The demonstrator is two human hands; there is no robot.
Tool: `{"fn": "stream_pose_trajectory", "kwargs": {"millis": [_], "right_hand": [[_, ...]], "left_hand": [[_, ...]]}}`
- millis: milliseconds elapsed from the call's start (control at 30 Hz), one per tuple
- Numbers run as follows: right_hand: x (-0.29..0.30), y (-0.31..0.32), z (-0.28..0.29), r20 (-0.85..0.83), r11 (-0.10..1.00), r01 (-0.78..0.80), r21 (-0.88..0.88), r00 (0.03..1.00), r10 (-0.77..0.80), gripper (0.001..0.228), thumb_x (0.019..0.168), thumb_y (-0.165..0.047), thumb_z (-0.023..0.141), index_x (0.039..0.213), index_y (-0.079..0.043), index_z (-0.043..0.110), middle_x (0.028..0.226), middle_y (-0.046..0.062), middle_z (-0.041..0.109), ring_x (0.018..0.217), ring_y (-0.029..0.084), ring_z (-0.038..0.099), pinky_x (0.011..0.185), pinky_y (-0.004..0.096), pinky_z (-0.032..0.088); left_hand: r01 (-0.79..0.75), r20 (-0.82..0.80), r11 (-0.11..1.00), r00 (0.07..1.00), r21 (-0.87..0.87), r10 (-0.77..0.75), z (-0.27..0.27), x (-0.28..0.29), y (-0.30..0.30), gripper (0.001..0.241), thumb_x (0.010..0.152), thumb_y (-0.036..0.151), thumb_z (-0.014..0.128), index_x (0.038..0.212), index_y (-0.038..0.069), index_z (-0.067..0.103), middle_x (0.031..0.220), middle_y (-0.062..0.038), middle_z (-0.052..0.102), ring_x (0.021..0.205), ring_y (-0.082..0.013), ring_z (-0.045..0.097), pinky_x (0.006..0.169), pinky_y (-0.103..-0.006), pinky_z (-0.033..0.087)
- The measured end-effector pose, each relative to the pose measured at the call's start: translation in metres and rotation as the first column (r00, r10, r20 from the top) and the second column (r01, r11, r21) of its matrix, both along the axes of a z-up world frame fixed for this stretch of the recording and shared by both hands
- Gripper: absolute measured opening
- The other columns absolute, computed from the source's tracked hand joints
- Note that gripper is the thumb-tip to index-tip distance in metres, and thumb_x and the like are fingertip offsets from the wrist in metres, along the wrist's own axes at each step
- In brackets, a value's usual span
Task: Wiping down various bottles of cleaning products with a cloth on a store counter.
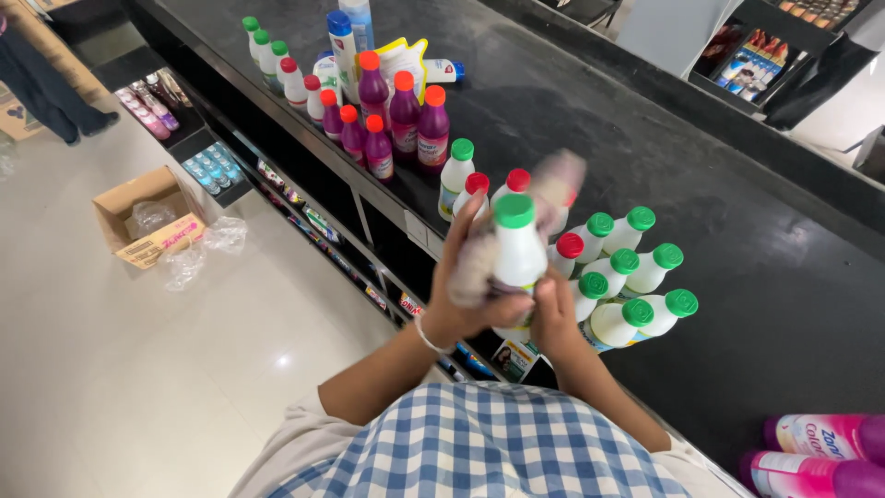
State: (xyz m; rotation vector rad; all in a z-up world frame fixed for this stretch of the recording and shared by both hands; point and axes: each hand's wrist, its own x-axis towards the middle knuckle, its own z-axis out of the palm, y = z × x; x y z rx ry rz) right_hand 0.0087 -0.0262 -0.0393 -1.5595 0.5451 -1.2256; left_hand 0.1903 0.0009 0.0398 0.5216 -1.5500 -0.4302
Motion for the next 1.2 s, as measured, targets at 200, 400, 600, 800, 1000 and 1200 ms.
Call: {"fn": "stream_pose_trajectory", "kwargs": {"millis": [200, 400, 600, 800, 1000, 1200], "right_hand": [[0.004, 0.005, -0.042, 0.071, 0.915, -0.077, 0.396, 0.996, 0.053, 0.061, 0.104, -0.044, 0.047, 0.151, -0.007, 0.039, 0.137, 0.01, 0.057, 0.124, 0.023, 0.056, 0.104, 0.042, 0.048], [0.013, -0.002, -0.046, 0.027, 0.962, -0.071, 0.264, 0.997, 0.066, 0.063, 0.103, -0.039, 0.061, 0.151, -0.001, 0.048, 0.142, 0.01, 0.061, 0.131, 0.021, 0.057, 0.112, 0.037, 0.045], [0.038, 0.028, 0.057, -0.456, 0.985, 0.152, -0.084, 0.873, -0.174, 0.086, 0.067, -0.032, 0.092, 0.137, -0.003, 0.051, 0.12, 0.011, 0.07, 0.112, 0.02, 0.07, 0.097, 0.032, 0.055], [0.025, 0.02, -0.004, 0.019, 0.891, -0.227, 0.393, 0.971, 0.239, 0.081, 0.078, -0.023, 0.083, 0.147, -0.008, 0.043, 0.136, 0.01, 0.06, 0.127, 0.02, 0.059, 0.108, 0.035, 0.046], [0.023, 0.019, -0.014, 0.045, 0.935, -0.106, 0.34, 0.994, 0.096, 0.068, 0.091, -0.017, 0.073, 0.15, -0.002, 0.043, 0.139, 0.011, 0.059, 0.129, 0.021, 0.057, 0.111, 0.037, 0.044], [0.026, 0.018, -0.027, 0.249, 0.992, -0.064, 0.108, 0.968, 0.036, 0.063, 0.105, -0.031, 0.064, 0.154, 0.001, 0.043, 0.144, 0.011, 0.057, 0.133, 0.021, 0.055, 0.115, 0.037, 0.042]], "left_hand": [[0.743, -0.579, 0.566, 0.652, 0.359, -0.489, 0.027, 0.04, -0.003, 0.083, 0.078, 0.013, 0.087, 0.153, 0.001, 0.052, 0.127, -0.014, 0.064, 0.119, -0.0206, 0.063, 0.111, -0.0361, 0.047], [0.256, -0.321, 0.886, 0.938, 0.388, -0.131, 0.031, 0.047, 0.002, 0.067, 0.08, 0.006, 0.084, 0.141, -0.002, 0.06, 0.127, -0.007, 0.068, 0.114, -0.0129, 0.064, 0.106, -0.0301, 0.051], [0.16, -0.368, 0.931, 0.929, 0.327, -0.031, 0.042, 0.034, 0.013, 0.061, 0.082, -0.003, 0.081, 0.139, -0.001, 0.058, 0.127, -0.004, 0.065, 0.116, -0.0116, 0.061, 0.107, -0.0281, 0.05], [0.813, -0.721, 0.572, 0.462, 0.111, -0.517, 0.038, 0.043, 0.006, 0.062, 0.081, 0.002, 0.079, 0.139, 0.001, 0.056, 0.105, -0.011, 0.068, 0.105, -0.022, 0.067, 0.103, -0.0371, 0.054], [0.45, -0.514, 0.839, 0.82, 0.306, -0.252, 0.024, 0.053, 0.002, 0.054, 0.088, 0.0, 0.077, 0.138, -0.002, 0.056, 0.114, -0.014, 0.069, 0.107, -0.021, 0.066, 0.101, -0.0364, 0.053], [0.06, -0.362, 0.957, 0.931, 0.284, 0.049, 0.012, 0.01, 0.009, 0.055, 0.099, 0.018, 0.074, 0.147, 0.004, 0.051, 0.143, -0.007, 0.062, 0.124, -0.0174, 0.064, 0.107, -0.0322, 0.053]]}}
